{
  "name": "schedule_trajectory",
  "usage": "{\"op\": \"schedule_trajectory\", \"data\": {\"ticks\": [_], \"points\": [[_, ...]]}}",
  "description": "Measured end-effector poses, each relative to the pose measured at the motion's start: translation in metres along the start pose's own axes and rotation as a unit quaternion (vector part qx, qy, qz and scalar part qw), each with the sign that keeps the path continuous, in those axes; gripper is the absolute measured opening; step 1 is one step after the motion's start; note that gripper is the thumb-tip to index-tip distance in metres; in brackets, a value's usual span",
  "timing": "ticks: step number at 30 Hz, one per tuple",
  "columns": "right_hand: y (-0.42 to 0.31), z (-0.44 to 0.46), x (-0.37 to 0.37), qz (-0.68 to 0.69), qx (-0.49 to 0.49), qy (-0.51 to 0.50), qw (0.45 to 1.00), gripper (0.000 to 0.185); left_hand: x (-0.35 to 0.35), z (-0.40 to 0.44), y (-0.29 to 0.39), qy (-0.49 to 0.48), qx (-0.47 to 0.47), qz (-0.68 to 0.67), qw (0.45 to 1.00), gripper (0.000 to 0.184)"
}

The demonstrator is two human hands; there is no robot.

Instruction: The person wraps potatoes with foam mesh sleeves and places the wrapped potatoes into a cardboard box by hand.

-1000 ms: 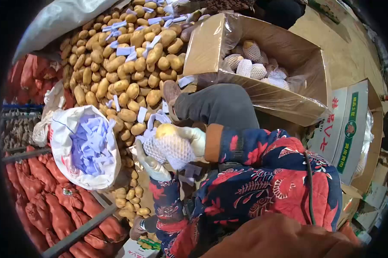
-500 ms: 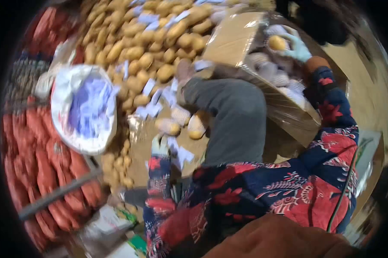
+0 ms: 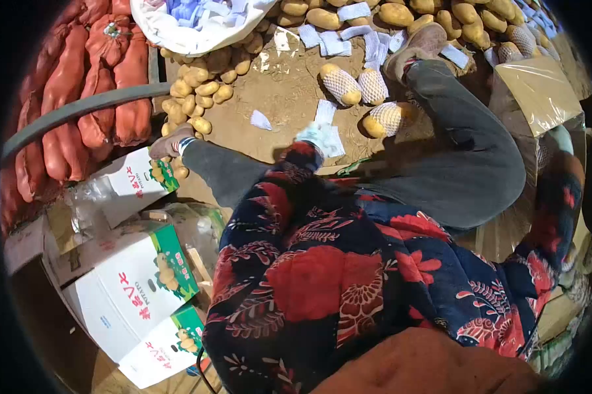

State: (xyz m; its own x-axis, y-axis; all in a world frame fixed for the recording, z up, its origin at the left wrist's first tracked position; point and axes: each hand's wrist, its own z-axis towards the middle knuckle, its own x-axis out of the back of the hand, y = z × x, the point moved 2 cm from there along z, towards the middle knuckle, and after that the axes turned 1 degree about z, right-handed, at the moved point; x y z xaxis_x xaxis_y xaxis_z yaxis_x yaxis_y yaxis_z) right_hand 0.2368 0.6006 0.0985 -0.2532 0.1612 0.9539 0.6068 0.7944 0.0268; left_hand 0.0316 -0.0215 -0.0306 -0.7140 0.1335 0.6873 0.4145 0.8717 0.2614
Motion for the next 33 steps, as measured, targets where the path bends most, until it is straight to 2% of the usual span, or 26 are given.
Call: {"op": "schedule_trajectory", "data": {"ticks": [1,2,3,4,5,6,7,8,11,12,13,14,15,16,17,19,20,21,22,23,24,27,28,29,31,33], "points": [[-0.025,-0.02,0.028,0.02,0.002,0.022,1.0,0.037,-0.016,0.003,0.003,0.061,-0.118,0.165,0.977,0.043],[-0.059,-0.048,0.057,0.032,0.019,0.052,0.998,0.036,-0.026,0.005,0.007,0.061,-0.203,0.266,0.94,0.04],[-0.097,-0.078,0.087,0.024,0.049,0.088,0.995,0.024,-0.033,0.011,0.009,0.063,-0.285,0.365,0.884,0.037],[-0.114,-0.103,0.099,-0.05,0.158,0.192,0.967,0.03,-0.067,0.035,-0.01,0.11,-0.317,0.306,0.891,0.033],[-0.173,-0.128,0.123,0.183,0.12,0.201,0.955,0.034,-0.049,0.035,0.002,0.009,-0.253,0.376,0.891,0.024],[-0.205,-0.139,0.126,0.288,0.171,0.201,0.921,0.036,-0.041,0.044,0.0,-0.019,-0.215,0.372,0.903,0.025],[-0.246,-0.152,0.136,0.246,0.23,0.198,0.921,0.037,-0.037,0.053,-0.007,-0.047,-0.152,0.34,0.927,0.025],[-0.279,-0.156,0.143,0.272,0.305,0.135,0.903,0.039,-0.026,0.06,-0.014,-0.07,-0.077,0.297,0.949,0.026],[-0.369,-0.141,0.117,0.337,0.408,0.081,0.845,0.042,0.022,0.057,-0.033,-0.062,0.096,0.163,0.98,0.028],[-0.395,-0.134,0.092,0.37,0.41,0.11,0.826,0.038,0.026,0.053,-0.042,-0.006,0.073,0.125,0.989,0.03],[-0.417,-0.13,0.066,0.395,0.39,0.12,0.823,0.034,0.035,0.033,-0.042,0.084,-0.016,0.09,0.992,0.033],[-0.437,-0.123,0.038,0.434,0.378,0.123,0.808,0.031,0.044,0.009,-0.043,0.189,-0.13,0.069,0.971,0.036],[-0.453,-0.12,0.022,0.395,0.396,0.109,0.822,0.036,0.055,-0.013,-0.04,0.255,-0.19,0.039,0.947,0.039],[-0.461,-0.118,-0.006,0.372,0.387,0.114,0.836,0.039,0.067,-0.026,-0.028,0.193,-0.16,-0.296,0.922,0.033],[-0.465,-0.116,-0.028,0.346,0.378,0.122,0.85,0.042,0.083,-0.037,-0.009,0.111,-0.118,-0.597,0.786,0.028],[-0.474,-0.123,-0.033,0.338,0.376,0.118,0.854,0.048,0.089,-0.041,0.001,0.161,-0.021,-0.498,0.852,0.021],[-0.477,-0.125,-0.028,0.33,0.383,0.115,0.855,0.051,0.091,-0.052,0.015,0.102,-0.056,-0.645,0.755,0.017],[-0.478,-0.123,-0.033,0.301,0.399,0.123,0.857,0.044,0.085,-0.05,0.015,0.148,-0.115,-0.555,0.81,0.018],[-0.479,-0.118,-0.045,0.26,0.416,0.096,0.866,0.037,0.074,-0.036,0.015,0.125,-0.119,-0.583,0.794,0.019],[-0.479,-0.112,-0.056,0.219,0.434,0.069,0.871,0.031,0.062,-0.032,0.008,0.151,-0.121,-0.497,0.846,0.021],[-0.478,-0.109,-0.061,0.242,0.43,0.095,0.865,0.019,0.077,-0.045,0.016,0.178,-0.12,-0.407,0.888,0.023],[-0.469,-0.093,-0.079,0.349,0.39,0.084,0.848,0.017,0.076,-0.04,-0.001,0.224,-0.05,-0.461,0.857,0.025],[-0.467,-0.091,-0.086,0.473,0.307,0.059,0.824,0.017,0.058,-0.018,-0.033,0.27,-0.039,-0.366,0.89,0.028],[-0.468,-0.092,-0.088,0.596,0.17,-0.074,0.781,0.012,0.065,-0.025,-0.034,0.287,-0.003,-0.417,0.862,0.032],[-0.473,-0.088,-0.098,0.711,0.083,-0.151,0.682,0.015,0.068,-0.029,-0.04,0.394,0.046,-0.251,0.883,0.03],[-0.483,-0.088,-0.107,0.701,0.176,-0.133,0.678,0.018,0.028,0.017,-0.058,0.27,-0.064,-0.565,0.777,0.025]]}}
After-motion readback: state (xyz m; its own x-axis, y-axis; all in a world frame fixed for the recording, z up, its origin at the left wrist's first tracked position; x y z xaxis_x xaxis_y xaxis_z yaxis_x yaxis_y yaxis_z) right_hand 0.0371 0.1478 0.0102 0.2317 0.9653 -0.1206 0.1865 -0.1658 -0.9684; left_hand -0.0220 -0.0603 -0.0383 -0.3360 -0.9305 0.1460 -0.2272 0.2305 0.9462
